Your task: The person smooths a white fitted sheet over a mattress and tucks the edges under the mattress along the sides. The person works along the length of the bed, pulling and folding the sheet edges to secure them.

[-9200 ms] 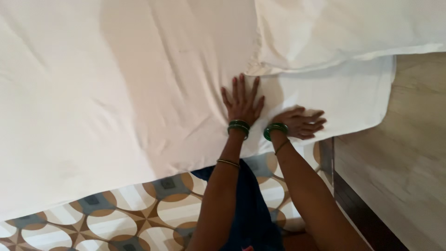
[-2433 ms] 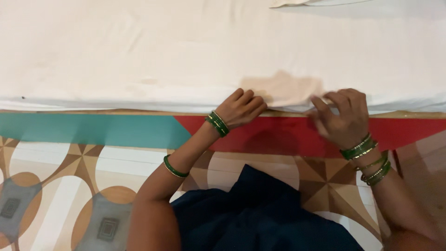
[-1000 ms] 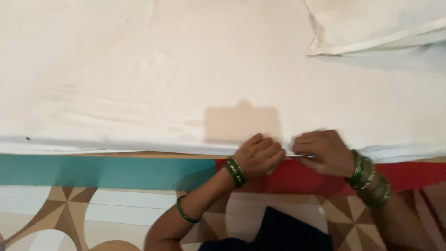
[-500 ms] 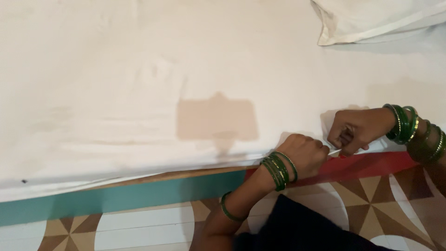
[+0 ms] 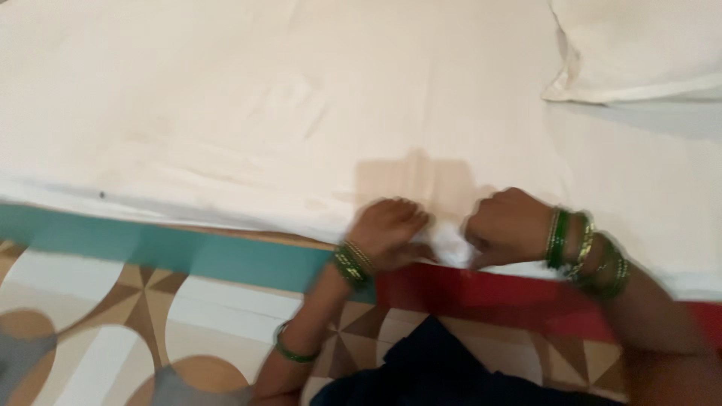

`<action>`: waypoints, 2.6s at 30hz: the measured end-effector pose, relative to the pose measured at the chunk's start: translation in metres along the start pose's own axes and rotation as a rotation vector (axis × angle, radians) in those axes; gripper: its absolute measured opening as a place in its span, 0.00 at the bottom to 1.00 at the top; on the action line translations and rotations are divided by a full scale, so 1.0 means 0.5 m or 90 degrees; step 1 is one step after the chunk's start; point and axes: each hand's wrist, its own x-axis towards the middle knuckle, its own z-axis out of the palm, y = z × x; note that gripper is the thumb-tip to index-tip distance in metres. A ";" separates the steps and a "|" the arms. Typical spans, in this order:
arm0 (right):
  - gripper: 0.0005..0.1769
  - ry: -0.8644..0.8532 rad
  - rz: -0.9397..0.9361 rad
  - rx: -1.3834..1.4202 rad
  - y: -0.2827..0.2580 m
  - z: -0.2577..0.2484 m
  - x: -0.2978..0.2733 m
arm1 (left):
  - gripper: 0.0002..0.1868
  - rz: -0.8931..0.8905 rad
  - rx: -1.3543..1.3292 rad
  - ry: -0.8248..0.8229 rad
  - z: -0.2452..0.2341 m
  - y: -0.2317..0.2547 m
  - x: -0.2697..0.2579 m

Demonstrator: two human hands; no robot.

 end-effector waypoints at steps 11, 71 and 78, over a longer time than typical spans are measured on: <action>0.13 0.421 -0.065 0.055 -0.058 0.116 0.068 | 0.12 -0.135 0.410 -0.177 -0.028 0.042 -0.048; 0.06 0.660 -0.208 -0.200 -0.214 0.086 0.279 | 0.02 -0.009 0.329 -0.062 -0.148 -0.140 -0.242; 0.02 0.647 -0.221 -0.247 -0.213 0.085 0.280 | 0.04 -0.012 0.211 -0.073 -0.161 -0.154 -0.229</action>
